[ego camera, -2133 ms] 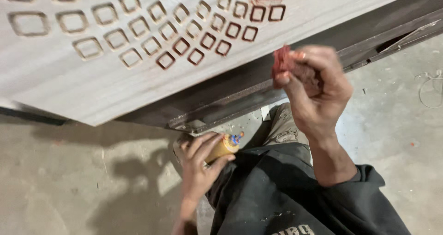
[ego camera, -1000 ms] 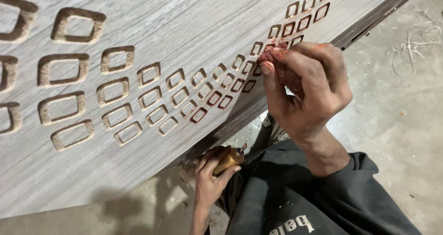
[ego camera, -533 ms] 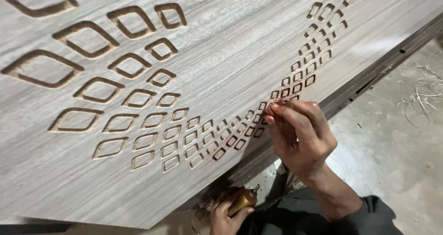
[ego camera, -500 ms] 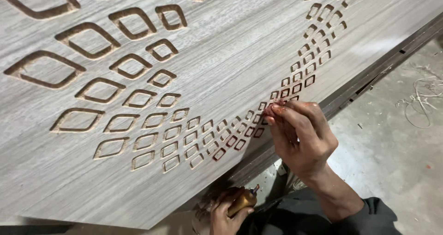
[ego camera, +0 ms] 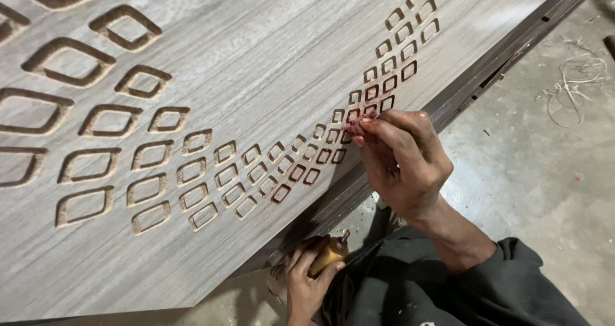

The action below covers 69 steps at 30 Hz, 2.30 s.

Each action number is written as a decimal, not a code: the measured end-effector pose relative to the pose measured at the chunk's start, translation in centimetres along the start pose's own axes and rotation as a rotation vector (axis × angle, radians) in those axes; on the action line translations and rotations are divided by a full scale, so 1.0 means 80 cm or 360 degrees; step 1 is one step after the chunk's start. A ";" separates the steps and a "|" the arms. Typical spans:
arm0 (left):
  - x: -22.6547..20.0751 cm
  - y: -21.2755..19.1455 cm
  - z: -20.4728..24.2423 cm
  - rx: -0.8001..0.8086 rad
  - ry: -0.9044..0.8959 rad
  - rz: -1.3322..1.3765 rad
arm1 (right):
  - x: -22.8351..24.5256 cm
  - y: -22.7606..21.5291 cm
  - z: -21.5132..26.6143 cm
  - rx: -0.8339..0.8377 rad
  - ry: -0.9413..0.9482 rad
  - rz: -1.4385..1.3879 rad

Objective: The person applies glue from a small bottle into square indentations on a large flat panel using a red sponge. The person repeatedly applies glue to the sponge and then rubs it into the indentations across the panel surface.

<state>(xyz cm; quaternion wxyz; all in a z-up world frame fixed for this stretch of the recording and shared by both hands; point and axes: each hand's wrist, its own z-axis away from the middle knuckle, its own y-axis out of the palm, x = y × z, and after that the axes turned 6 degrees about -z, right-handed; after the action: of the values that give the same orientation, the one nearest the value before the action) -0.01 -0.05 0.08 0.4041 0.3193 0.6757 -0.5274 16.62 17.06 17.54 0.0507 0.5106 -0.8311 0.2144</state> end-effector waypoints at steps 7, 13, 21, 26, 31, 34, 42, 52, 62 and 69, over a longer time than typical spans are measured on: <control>0.004 -0.001 0.006 0.0002 0.0140 -0.0237 | -0.010 0.009 -0.010 -0.0060 -0.0133 -0.0022; 0.010 0.008 0.013 0.0059 0.0000 -0.0126 | -0.008 -0.005 -0.007 0.0021 -0.0066 0.0040; 0.009 0.002 0.015 -0.0010 0.0174 -0.0232 | -0.004 0.006 -0.012 -0.0084 -0.0075 0.0032; 0.005 0.004 0.014 -0.0005 0.0082 -0.0056 | 0.007 -0.004 -0.012 0.0047 -0.0051 0.0061; 0.007 0.007 0.024 0.0016 0.0061 -0.0038 | 0.005 -0.014 0.005 0.0073 -0.0036 0.0054; 0.007 0.004 0.028 0.0024 0.0082 -0.0060 | -0.002 -0.011 0.007 0.0047 -0.0080 0.0035; 0.016 0.001 0.035 0.0106 -0.0074 -0.0034 | -0.022 -0.013 0.005 -0.0046 -0.0116 0.0092; 0.012 -0.001 0.032 0.0040 0.0027 -0.0020 | -0.024 -0.022 0.000 0.0055 -0.0153 0.0091; 0.007 0.007 0.037 0.0086 0.0012 -0.0013 | -0.006 -0.026 -0.030 0.0109 -0.0207 0.0016; 0.011 0.013 0.034 0.0119 -0.0021 -0.0044 | -0.014 -0.029 0.003 0.0127 -0.0044 -0.0038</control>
<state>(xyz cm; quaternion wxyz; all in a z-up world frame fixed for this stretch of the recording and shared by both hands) 1.01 -2.46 -1.49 0.3890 0.3212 0.6571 -0.5600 19.22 17.01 17.68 0.0212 0.5252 -0.8162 0.2397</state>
